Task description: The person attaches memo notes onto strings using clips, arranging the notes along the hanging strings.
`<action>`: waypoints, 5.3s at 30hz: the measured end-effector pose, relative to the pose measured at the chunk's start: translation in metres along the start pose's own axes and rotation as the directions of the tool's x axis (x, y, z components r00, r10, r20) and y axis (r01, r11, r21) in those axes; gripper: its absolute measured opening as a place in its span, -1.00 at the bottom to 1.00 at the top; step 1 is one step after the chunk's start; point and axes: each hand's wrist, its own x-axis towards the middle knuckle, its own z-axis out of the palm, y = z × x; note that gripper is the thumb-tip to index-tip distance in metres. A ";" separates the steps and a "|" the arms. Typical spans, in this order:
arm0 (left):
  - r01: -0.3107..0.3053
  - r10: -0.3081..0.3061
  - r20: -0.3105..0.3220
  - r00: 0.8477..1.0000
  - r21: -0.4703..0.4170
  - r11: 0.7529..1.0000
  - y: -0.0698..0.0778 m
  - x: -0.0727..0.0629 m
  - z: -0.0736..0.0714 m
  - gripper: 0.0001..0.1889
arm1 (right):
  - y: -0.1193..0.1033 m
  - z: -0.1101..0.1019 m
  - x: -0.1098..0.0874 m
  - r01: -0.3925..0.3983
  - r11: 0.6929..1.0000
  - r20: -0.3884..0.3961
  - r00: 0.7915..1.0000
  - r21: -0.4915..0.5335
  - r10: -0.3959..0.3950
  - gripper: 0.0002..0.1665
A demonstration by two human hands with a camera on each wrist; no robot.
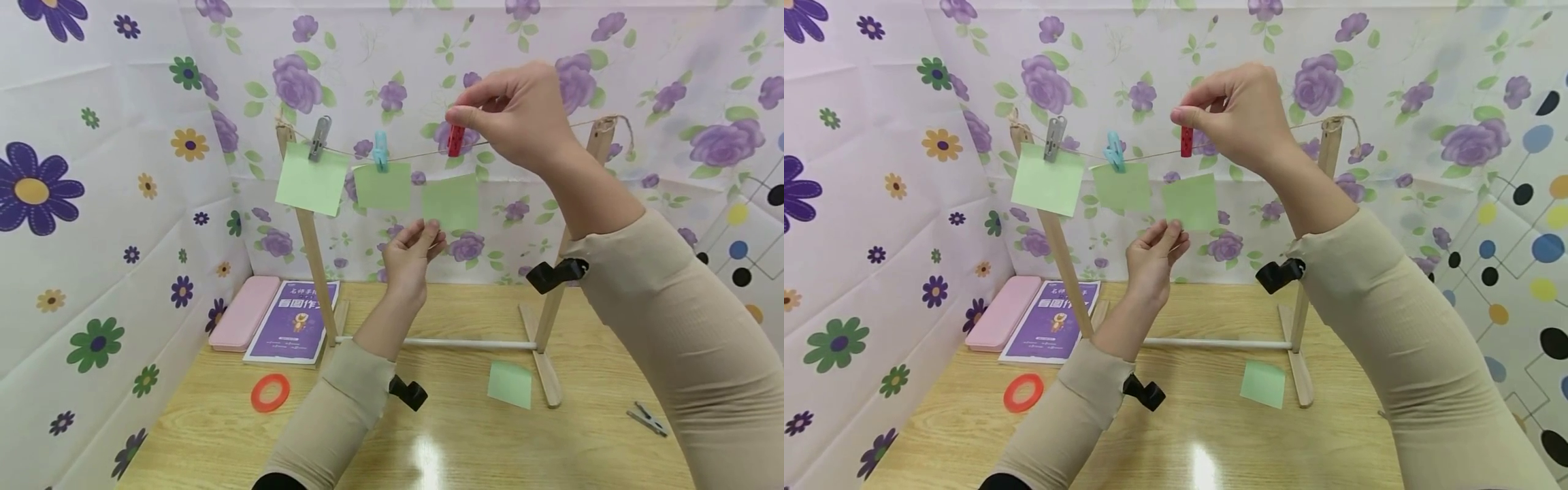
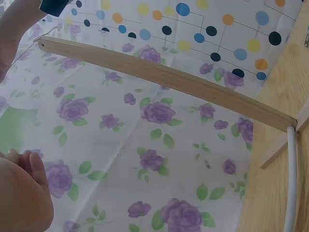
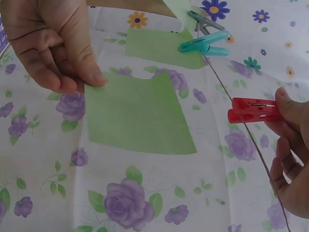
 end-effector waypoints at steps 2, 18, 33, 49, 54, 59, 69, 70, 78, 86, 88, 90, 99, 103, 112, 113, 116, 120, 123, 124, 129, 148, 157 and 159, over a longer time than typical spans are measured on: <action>-0.007 0.007 -0.004 1.000 -0.023 1.000 0.002 0.000 0.001 -0.82 | 0.000 0.001 0.000 -0.001 1.000 0.005 1.000 -0.026 0.001 -0.82; -0.066 0.079 0.095 0.992 -0.135 0.989 0.020 0.008 0.004 -0.84 | -0.003 0.005 0.003 -0.056 0.994 0.037 0.998 -0.096 0.060 -0.79; -0.033 0.059 0.108 0.992 -0.229 0.973 0.018 0.010 0.004 -0.82 | -0.005 0.004 0.001 -0.090 0.982 0.128 0.985 -0.164 0.112 -0.76; -0.016 0.048 0.111 0.993 -0.271 0.962 0.018 0.011 0.007 -0.76 | -0.006 -0.003 0.001 -0.076 0.974 0.234 0.964 -0.214 0.127 -0.70; -0.012 0.047 0.122 0.991 -0.277 0.961 0.018 0.011 0.006 -0.73 | -0.006 -0.004 0.000 -0.069 0.975 0.265 0.956 -0.212 0.125 -0.68; -0.007 0.048 0.137 0.989 -0.284 0.959 0.016 0.011 0.007 -0.70 | -0.005 -0.004 0.000 -0.084 0.970 0.291 0.945 -0.226 0.150 -0.65; -0.006 0.047 0.143 0.989 -0.276 0.961 0.014 0.013 0.006 -0.68 | -0.005 -0.006 0.000 -0.068 0.967 0.345 0.926 -0.245 0.153 -0.58; -0.005 0.046 0.143 0.989 -0.274 0.962 0.013 0.013 0.006 -0.68 | -0.005 -0.006 0.000 -0.070 0.966 0.349 0.924 -0.248 0.157 -0.56; 0.004 0.036 0.140 0.989 -0.275 0.961 0.009 0.015 0.003 -0.69 | -0.006 -0.004 -0.007 -0.055 0.973 0.245 0.963 -0.226 0.111 -0.47; 0.007 0.041 0.176 0.984 -0.264 0.965 0.010 0.014 0.004 -0.71 | 0.009 0.008 -0.031 0.320 0.937 -0.114 0.935 -0.138 -0.336 -0.73; 0.011 0.036 0.177 0.984 -0.258 0.966 0.010 0.013 0.004 -0.71 | 0.014 0.009 -0.040 0.355 0.923 -0.148 0.915 -0.148 -0.375 -0.74; 0.017 0.029 0.176 0.984 -0.251 0.968 0.010 0.013 0.003 -0.71 | 0.018 0.010 -0.048 0.364 0.921 -0.187 0.904 -0.143 -0.386 -0.77; 0.022 0.011 0.167 0.986 -0.196 0.980 0.009 0.012 0.000 -0.76 | 0.048 0.017 -0.082 0.337 0.940 -0.352 0.886 0.043 -0.302 -0.70; 0.025 0.009 0.178 0.984 -0.186 0.982 0.007 0.012 -0.002 -0.77 | 0.062 0.019 -0.102 0.277 0.958 -0.319 0.917 0.069 -0.242 -0.71; 0.049 -0.019 0.196 0.980 -0.152 0.987 0.004 0.010 -0.008 -0.79 | 0.086 0.018 -0.134 0.188 0.978 -0.219 0.962 0.085 -0.166 -0.87; 0.055 -0.025 0.198 0.980 -0.144 0.988 0.003 0.010 -0.009 -0.77 | 0.087 0.017 -0.137 0.181 0.980 -0.204 0.966 0.086 -0.161 -0.86; 0.074 -0.050 0.212 0.976 -0.107 0.992 0.000 0.009 -0.015 -0.77 | 0.092 0.015 -0.147 0.154 0.984 -0.163 0.977 0.085 -0.139 -0.81; 0.099 -0.102 0.235 0.967 0.027 0.995 -0.008 0.010 -0.027 -0.83 | 0.099 0.013 -0.164 0.097 0.993 -0.124 0.988 0.066 -0.088 -0.74; 0.107 -0.160 0.261 0.952 0.207 0.973 -0.017 0.009 -0.038 -0.85 | 0.105 0.012 -0.180 0.050 0.996 -0.108 0.993 0.070 -0.042 -0.75; 0.108 -0.184 0.270 0.945 0.275 0.955 -0.021 0.009 -0.042 -0.83 | 0.103 0.011 -0.185 0.036 0.996 -0.104 0.994 0.078 -0.028 -0.76; 0.037 -0.251 0.324 0.912 0.545 0.837 -0.039 0.000 -0.063 -0.66 | 0.101 0.010 -0.212 -0.060 0.992 -0.071 0.995 0.109 0.068 -0.81; -0.129 -0.409 0.441 0.799 0.789 0.601 -0.100 -0.049 -0.113 -0.78 | 0.173 -0.016 -0.347 -0.344 0.926 0.191 0.909 -0.156 0.370 -0.85; -0.205 -0.385 0.470 0.795 0.804 0.559 -0.141 -0.063 -0.119 -0.57 | 0.190 -0.052 -0.402 -0.509 0.800 0.115 0.817 -0.318 0.565 -0.72; -0.189 -0.390 0.451 0.803 0.813 0.551 -0.148 -0.066 -0.119 -0.60 | 0.195 -0.057 -0.411 -0.513 0.785 0.108 0.810 -0.346 0.577 -0.66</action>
